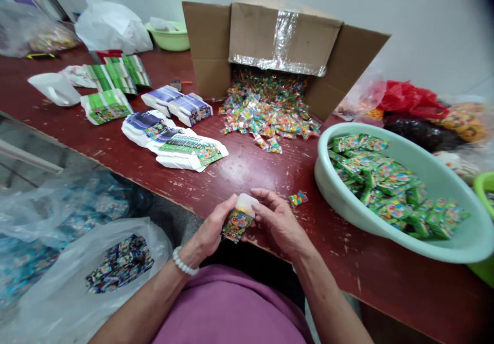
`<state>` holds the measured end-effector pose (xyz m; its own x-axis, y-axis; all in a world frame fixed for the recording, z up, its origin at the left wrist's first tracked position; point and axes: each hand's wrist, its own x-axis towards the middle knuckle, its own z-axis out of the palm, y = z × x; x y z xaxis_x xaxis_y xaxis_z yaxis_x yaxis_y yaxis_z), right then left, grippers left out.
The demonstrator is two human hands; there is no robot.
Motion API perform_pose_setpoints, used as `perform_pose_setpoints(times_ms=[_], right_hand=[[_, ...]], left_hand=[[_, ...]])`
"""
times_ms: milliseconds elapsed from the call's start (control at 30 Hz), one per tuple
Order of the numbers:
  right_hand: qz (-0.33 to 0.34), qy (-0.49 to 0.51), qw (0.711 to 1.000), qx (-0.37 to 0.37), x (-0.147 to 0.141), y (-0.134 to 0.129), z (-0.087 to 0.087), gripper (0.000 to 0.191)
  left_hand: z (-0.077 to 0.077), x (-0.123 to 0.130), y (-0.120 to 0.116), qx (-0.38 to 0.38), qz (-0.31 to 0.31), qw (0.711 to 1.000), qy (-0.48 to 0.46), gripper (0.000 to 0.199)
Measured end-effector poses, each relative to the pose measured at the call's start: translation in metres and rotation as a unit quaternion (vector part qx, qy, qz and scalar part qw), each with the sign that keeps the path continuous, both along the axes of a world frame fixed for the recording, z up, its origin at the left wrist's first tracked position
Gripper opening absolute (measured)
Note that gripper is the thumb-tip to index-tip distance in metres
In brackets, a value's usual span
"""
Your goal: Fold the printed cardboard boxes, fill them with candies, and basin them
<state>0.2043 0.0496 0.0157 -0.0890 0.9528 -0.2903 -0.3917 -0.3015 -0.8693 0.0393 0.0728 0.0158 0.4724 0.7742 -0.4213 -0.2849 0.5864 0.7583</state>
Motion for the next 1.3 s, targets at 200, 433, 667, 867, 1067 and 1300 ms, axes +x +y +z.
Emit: perform_pose_setpoints(times_ms=[200,433,667,867,1067,1300], right_hand=[[-0.013,-0.158,0.983,0.091,-0.013,-0.002,-0.001,0.025],[-0.043,-0.355,0.882,0.306,-0.005,-0.005,-0.003,0.016],[0.009,-0.309,0.928,0.208,-0.003,-0.009,0.003,0.020],[-0.014,-0.276,0.944,0.179,-0.009,-0.006,0.003,0.014],[0.014,-0.133,0.982,0.137,-0.012,-0.003,0.007,0.018],[0.003,-0.337,0.897,0.285,-0.007,-0.005,-0.002,0.013]], left_hand=[[0.000,0.005,-0.007,0.056,0.025,0.997,0.043,0.035],[0.005,0.003,-0.005,-0.116,-0.027,0.991,-0.058,0.050],[0.009,0.003,-0.006,-0.016,0.030,0.999,0.034,0.038],[0.006,0.003,-0.006,0.040,0.033,0.997,0.049,0.042],[0.005,0.003,-0.006,0.003,-0.013,1.000,0.013,0.070],[0.005,0.001,-0.002,-0.045,0.027,0.999,0.014,0.040]])
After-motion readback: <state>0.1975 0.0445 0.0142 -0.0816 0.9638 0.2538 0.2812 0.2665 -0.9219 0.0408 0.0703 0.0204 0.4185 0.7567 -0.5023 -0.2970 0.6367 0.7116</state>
